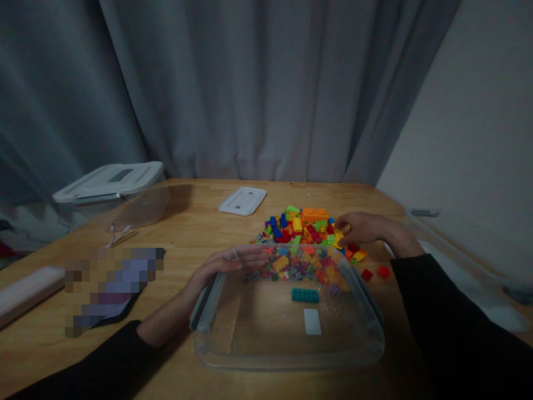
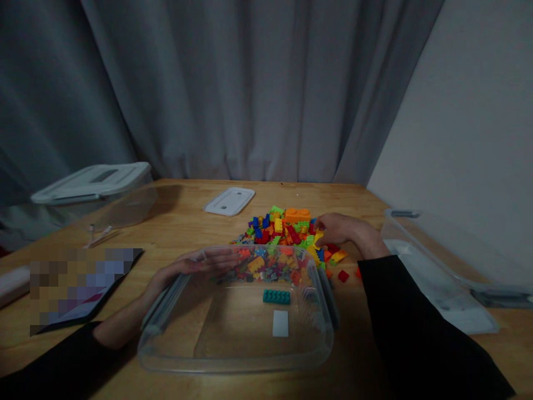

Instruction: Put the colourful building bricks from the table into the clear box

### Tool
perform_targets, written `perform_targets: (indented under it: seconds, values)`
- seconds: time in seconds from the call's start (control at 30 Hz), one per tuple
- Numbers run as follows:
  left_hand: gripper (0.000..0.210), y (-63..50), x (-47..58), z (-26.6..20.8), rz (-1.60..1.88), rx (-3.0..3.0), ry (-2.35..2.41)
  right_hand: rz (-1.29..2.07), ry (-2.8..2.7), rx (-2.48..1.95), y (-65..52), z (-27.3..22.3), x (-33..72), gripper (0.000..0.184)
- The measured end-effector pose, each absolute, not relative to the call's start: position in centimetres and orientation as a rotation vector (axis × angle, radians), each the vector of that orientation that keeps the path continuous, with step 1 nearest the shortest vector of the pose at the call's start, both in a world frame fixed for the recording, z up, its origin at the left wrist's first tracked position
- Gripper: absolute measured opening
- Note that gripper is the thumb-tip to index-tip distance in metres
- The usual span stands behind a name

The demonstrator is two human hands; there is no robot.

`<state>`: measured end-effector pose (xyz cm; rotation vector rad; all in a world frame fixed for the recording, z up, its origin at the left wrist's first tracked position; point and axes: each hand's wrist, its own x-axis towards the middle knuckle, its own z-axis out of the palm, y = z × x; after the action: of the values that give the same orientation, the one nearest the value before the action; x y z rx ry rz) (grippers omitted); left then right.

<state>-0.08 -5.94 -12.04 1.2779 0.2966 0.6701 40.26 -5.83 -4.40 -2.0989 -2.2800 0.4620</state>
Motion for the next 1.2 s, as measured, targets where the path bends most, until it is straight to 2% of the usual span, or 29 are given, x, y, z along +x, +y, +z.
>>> perform_targets:
  seconds: [0.37, 1.2]
  values:
    - [0.056, -6.4, 0.2, -11.4, 0.673, 1.256, 0.309, 0.470, -2.342, -2.157, -5.7, -4.4, 40.0, 0.050]
    - [0.057, -5.9, -0.1, -11.8, 0.658, 1.299, 0.301, 0.470, -2.371, -2.120, -6.3, -3.9, 39.8, 0.038]
